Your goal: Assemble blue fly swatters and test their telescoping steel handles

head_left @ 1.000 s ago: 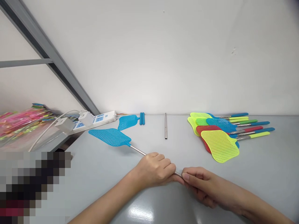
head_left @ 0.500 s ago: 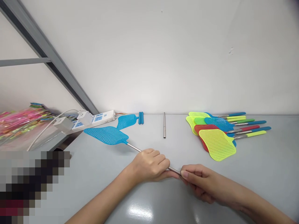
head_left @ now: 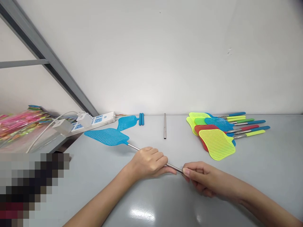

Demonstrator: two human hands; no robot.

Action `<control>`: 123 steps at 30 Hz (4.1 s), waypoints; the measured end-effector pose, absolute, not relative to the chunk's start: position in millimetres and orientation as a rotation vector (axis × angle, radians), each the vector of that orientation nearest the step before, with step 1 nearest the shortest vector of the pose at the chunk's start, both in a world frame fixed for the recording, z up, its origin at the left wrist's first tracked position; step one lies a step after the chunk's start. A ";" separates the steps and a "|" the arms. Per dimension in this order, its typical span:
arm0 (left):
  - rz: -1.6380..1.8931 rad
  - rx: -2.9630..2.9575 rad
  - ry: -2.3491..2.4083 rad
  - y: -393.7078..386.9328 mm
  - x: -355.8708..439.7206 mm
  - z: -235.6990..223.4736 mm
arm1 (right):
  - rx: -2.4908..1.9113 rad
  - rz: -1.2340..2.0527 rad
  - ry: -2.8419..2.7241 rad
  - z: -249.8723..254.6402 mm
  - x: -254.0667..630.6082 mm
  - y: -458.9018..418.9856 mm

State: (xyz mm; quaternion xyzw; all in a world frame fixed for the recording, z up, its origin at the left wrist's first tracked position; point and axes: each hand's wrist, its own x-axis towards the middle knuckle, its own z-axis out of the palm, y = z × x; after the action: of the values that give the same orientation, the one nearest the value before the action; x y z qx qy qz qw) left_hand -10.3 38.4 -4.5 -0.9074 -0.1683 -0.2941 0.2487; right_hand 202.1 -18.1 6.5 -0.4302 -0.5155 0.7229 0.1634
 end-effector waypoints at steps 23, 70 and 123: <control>-0.717 -2.600 -0.614 39.9 -13.3 -9.4 | -1.261 2.026 -1.466 -3.2 206.2 -16.0; -0.619 -2.584 -0.328 49.2 1.9 -16.0 | -1.252 1.609 -1.726 -4.2 188.7 -11.4; -0.649 -2.517 -0.412 59.0 -19.8 -4.7 | -1.339 1.556 -1.840 1.2 204.4 -12.5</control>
State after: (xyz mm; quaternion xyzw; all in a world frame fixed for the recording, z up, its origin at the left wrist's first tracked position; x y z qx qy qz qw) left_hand -19.8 59.0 -4.7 -0.9255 -0.1514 -0.2386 0.2521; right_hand 204.4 -12.5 1.2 -0.4767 -0.6551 0.5541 0.1911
